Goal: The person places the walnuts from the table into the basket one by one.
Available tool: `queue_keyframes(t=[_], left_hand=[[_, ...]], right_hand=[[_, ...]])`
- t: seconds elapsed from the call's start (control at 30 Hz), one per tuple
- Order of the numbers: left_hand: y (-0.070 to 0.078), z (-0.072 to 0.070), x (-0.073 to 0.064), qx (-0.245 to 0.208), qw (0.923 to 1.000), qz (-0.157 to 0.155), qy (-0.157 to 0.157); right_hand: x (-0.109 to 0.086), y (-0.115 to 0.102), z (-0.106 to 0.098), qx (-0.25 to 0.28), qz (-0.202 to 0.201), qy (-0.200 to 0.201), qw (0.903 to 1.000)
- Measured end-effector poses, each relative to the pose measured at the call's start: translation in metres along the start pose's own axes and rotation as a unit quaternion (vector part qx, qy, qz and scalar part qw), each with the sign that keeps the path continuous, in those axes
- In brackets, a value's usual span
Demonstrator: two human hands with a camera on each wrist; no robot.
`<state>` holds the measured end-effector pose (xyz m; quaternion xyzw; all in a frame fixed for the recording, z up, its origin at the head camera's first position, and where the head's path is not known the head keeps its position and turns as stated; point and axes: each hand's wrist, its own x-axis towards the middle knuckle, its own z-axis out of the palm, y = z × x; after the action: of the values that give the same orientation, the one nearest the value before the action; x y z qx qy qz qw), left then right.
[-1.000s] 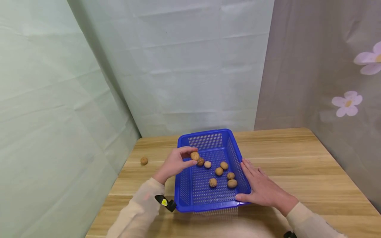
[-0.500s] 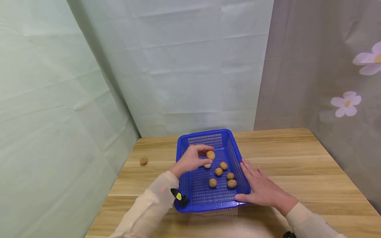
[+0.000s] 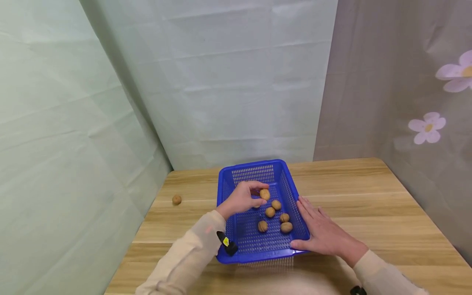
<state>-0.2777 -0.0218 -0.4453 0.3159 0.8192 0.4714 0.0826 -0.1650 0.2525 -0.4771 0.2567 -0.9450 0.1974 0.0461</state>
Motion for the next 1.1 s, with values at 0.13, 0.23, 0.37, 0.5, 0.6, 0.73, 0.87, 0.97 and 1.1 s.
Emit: queue_keyframes(t=[0.13, 0.23, 0.37, 0.5, 0.6, 0.73, 0.87, 0.97, 1.1], left_hand=[[0.0, 0.001, 0.001, 0.005, 1.0, 0.004, -0.006], [0.0, 0.002, 0.001, 0.011, 0.9999, 0.009, -0.006], [0.004, 0.001, 0.0, 0.009, 0.9998, 0.017, -0.005], [0.01, -0.004, -0.002, 0.002, 0.9997, 0.023, 0.0], [0.013, -0.011, -0.004, 0.006, 0.9992, 0.04, 0.009], [0.017, -0.024, -0.009, 0.015, 0.9976, 0.062, 0.026], [0.018, -0.042, -0.016, 0.024, 0.9967, 0.059, 0.051], [0.012, -0.059, -0.024, 0.036, 0.9954, 0.05, 0.073], [-0.007, -0.087, -0.039, 0.046, 0.9928, 0.028, 0.107]], right_hand=[[0.0, 0.0, 0.0, 0.005, 0.001, -0.001, 1.0], [-0.001, -0.001, 0.0, 0.008, 0.001, -0.002, 1.0], [-0.001, 0.0, 0.0, 0.006, 0.001, -0.003, 1.0], [-0.001, 0.0, -0.001, 0.009, 0.004, -0.005, 0.9999], [0.0, 0.0, 0.0, 0.008, 0.005, -0.005, 0.9999], [-0.001, 0.001, 0.0, 0.006, 0.005, -0.003, 1.0], [-0.001, 0.001, -0.001, 0.007, 0.006, -0.002, 1.0], [-0.001, 0.0, 0.0, 0.006, 0.007, -0.002, 1.0], [0.001, -0.002, 0.0, 0.006, 0.007, -0.003, 1.0]])
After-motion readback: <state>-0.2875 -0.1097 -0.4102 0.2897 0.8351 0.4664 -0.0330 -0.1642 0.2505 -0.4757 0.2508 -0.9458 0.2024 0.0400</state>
